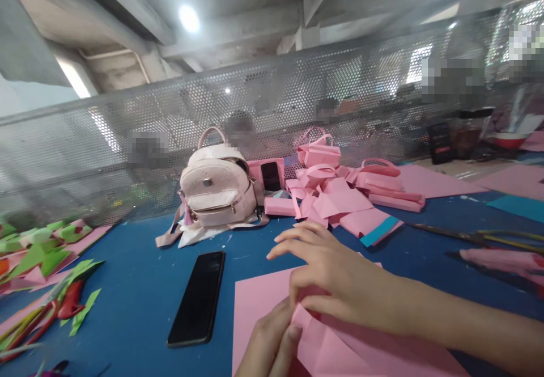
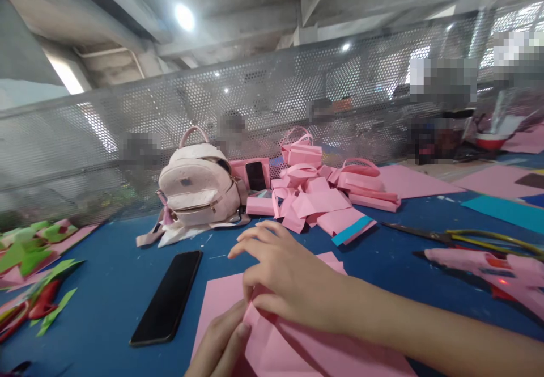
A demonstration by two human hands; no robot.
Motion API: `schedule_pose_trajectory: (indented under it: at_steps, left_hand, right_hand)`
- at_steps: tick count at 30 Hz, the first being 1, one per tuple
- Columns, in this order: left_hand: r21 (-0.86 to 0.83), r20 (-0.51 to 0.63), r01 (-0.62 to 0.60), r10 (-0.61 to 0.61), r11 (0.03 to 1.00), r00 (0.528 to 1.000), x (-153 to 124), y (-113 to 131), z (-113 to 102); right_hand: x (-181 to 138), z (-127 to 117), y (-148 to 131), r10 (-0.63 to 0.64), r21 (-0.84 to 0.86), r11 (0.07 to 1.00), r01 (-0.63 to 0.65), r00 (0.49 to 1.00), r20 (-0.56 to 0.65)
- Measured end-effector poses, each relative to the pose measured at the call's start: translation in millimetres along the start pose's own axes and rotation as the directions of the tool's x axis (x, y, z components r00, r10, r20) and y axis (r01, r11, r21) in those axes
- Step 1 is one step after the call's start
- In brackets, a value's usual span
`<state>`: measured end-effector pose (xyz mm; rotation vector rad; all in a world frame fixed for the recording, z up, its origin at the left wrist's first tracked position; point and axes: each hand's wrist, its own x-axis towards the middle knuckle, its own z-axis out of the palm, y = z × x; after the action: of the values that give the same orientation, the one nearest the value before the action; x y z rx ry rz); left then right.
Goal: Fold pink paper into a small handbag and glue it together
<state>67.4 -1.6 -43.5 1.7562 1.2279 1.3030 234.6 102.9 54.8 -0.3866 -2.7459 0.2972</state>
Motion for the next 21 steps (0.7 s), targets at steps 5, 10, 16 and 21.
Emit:
schedule_pose_trajectory:
  at_steps: [5, 10, 16, 21]
  left_hand:
    - [-0.012, 0.132, -0.175, 0.175, 0.984, 0.976, 16.5, 1.5, -3.0]
    - [-0.011, 0.199, -0.199, 0.197, 0.980, 0.960, 16.0, -15.1, -2.1]
    - [0.009, 0.234, -0.256, 0.247, 0.967, 0.940, 17.6, -18.6, -3.3]
    - [-0.022, 0.241, -0.233, 0.232, 0.972, 0.943, 19.0, -8.5, -5.3]
  right_hand:
    - [0.0, 5.4, 2.4, -0.015, 0.038, 0.999, 0.015, 1.000, -0.006]
    - [-0.7, 6.3, 1.8, -0.029, 0.054, 0.998, 0.028, 1.000, 0.011]
    - [-2.8, 3.4, 0.8, -0.042, 0.061, 0.997, 0.040, 0.998, 0.036]
    - [-2.7, 0.2, -1.0, -0.064, 0.045, 0.997, 0.062, 0.997, 0.048]
